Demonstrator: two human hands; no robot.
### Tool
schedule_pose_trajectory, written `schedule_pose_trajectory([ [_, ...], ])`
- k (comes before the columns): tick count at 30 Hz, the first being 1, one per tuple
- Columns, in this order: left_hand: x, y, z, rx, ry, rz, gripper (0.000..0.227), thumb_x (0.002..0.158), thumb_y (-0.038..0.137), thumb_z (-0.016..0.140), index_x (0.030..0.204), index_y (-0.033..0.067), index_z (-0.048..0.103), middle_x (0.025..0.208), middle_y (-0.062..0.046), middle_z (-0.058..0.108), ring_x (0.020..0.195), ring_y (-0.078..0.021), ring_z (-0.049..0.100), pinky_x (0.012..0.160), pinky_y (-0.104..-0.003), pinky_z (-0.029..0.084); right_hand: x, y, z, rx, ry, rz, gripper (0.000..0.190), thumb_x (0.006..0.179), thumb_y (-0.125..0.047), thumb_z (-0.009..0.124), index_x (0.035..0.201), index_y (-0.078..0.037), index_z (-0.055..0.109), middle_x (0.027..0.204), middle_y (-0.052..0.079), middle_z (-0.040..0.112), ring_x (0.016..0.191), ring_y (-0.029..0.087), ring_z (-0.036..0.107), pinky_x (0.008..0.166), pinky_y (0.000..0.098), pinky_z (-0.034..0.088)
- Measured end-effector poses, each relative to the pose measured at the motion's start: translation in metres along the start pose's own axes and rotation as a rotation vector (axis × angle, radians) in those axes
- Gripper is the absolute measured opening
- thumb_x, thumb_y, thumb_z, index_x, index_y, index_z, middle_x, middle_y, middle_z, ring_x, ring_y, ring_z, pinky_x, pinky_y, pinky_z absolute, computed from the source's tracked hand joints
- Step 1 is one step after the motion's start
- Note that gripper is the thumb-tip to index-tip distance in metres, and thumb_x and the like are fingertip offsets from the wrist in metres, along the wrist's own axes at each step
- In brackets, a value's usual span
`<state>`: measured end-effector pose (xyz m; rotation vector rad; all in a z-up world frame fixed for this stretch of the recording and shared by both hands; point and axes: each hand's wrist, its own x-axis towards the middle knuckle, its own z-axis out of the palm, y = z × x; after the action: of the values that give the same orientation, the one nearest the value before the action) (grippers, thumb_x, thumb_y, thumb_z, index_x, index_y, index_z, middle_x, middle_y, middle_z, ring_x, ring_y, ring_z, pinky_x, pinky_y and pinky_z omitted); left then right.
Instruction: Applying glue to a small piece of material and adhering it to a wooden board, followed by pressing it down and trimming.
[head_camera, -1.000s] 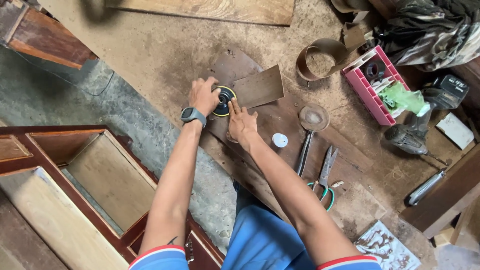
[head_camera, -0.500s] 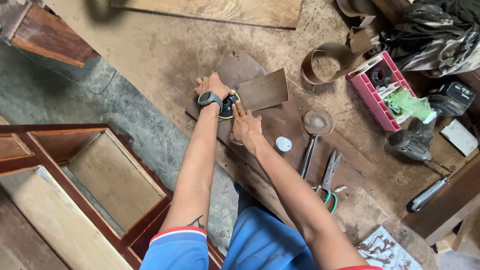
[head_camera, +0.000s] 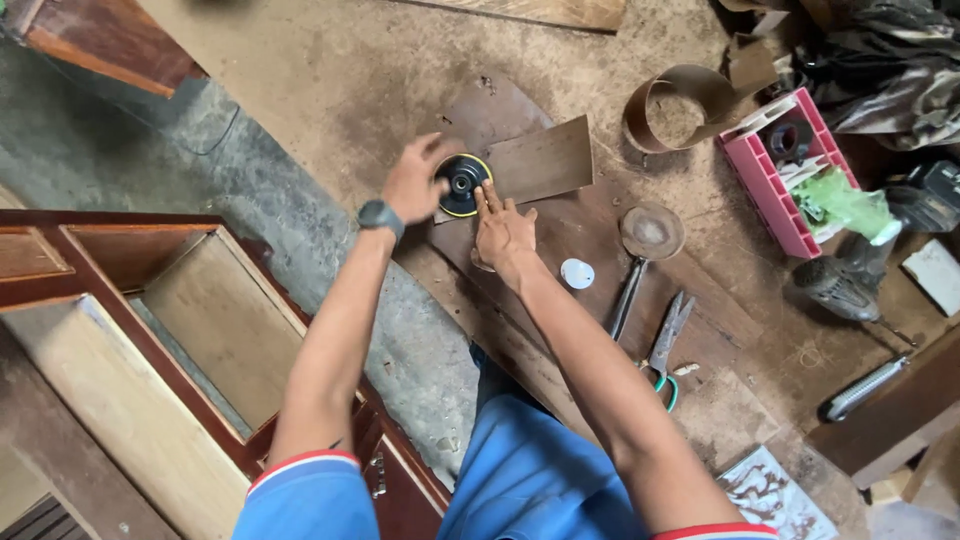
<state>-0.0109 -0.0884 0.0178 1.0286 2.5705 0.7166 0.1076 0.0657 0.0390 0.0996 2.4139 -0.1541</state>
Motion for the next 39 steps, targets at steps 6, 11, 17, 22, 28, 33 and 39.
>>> schedule_pose_trajectory([
  [6, 0.002, 0.022, 0.023, 0.474, -0.053, 0.157, 0.081, 0.061, 0.040, 0.096, 0.129, 0.0140, 0.061, 0.138, -0.010, 0.049, 0.127, -0.0337, 0.046, 0.094, -0.047, 0.050, 0.009, -0.003, 0.013, -0.007, 0.023, 0.006, 0.104, 0.085, -0.049, 0.073, 0.166, -0.016, 0.017, 0.173, -0.002, 0.016, 0.144, 0.027, 0.041, 0.109, 0.0685, 0.039],
  [11, 0.029, -0.021, 0.102, 0.565, -0.001, 0.120, 0.078, 0.056, 0.034, 0.097, 0.117, 0.0084, 0.057, 0.114, -0.009, 0.048, 0.108, -0.0319, 0.054, 0.083, -0.046, 0.054, -0.019, -0.008, -0.013, 0.048, 0.051, 0.036, 0.078, 0.097, -0.031, 0.057, 0.165, -0.017, 0.021, 0.173, -0.003, 0.018, 0.141, 0.028, 0.042, 0.110, 0.0668, 0.037],
  [17, 0.028, 0.007, 0.083, 0.582, 0.101, 0.141, 0.040, 0.077, 0.017, 0.081, 0.111, 0.0078, 0.064, 0.108, -0.011, 0.054, 0.103, -0.0315, 0.062, 0.075, -0.037, 0.062, -0.024, -0.007, -0.017, 0.068, 0.044, 0.039, 0.068, 0.102, -0.021, 0.046, 0.165, -0.017, 0.022, 0.174, -0.003, 0.017, 0.140, 0.030, 0.044, 0.108, 0.0681, 0.038],
  [22, 0.028, 0.038, 0.056, 0.559, 0.041, 0.066, 0.032, 0.083, 0.019, 0.076, 0.112, 0.0123, 0.064, 0.112, -0.009, 0.056, 0.107, -0.0301, 0.061, 0.074, -0.037, 0.064, -0.025, -0.006, -0.021, 0.086, 0.031, 0.041, 0.069, 0.100, -0.019, 0.043, 0.165, -0.018, 0.021, 0.173, -0.006, 0.017, 0.138, 0.031, 0.046, 0.105, 0.0682, 0.040],
  [28, 0.030, 0.051, 0.048, 0.518, -0.047, 0.017, 0.026, 0.087, 0.014, 0.072, 0.108, 0.0091, 0.058, 0.117, -0.014, 0.054, 0.110, -0.0347, 0.060, 0.081, -0.040, 0.064, -0.012, -0.005, -0.013, 0.044, 0.013, 0.029, 0.064, 0.100, -0.020, 0.042, 0.163, -0.018, 0.029, 0.172, -0.007, 0.021, 0.135, 0.032, 0.048, 0.099, 0.0648, 0.044],
  [33, 0.029, 0.052, 0.050, 0.540, -0.024, 0.026, 0.030, 0.088, 0.015, 0.074, 0.108, 0.0055, 0.053, 0.118, -0.018, 0.053, 0.111, -0.0355, 0.059, 0.082, -0.041, 0.063, -0.013, -0.002, -0.016, 0.065, -0.021, 0.028, 0.063, 0.100, -0.023, 0.043, 0.162, -0.018, 0.032, 0.172, -0.009, 0.021, 0.138, 0.033, 0.047, 0.098, 0.0635, 0.045],
  [39, 0.031, 0.051, 0.048, 0.500, -0.098, 0.013, 0.033, 0.094, 0.026, 0.070, 0.111, 0.0036, 0.051, 0.118, -0.018, 0.049, 0.113, -0.0359, 0.056, 0.084, -0.044, 0.063, -0.014, -0.004, -0.020, 0.050, -0.039, 0.039, 0.070, 0.097, -0.036, 0.058, 0.160, -0.016, 0.037, 0.171, -0.007, 0.024, 0.138, 0.032, 0.047, 0.097, 0.0612, 0.048],
])
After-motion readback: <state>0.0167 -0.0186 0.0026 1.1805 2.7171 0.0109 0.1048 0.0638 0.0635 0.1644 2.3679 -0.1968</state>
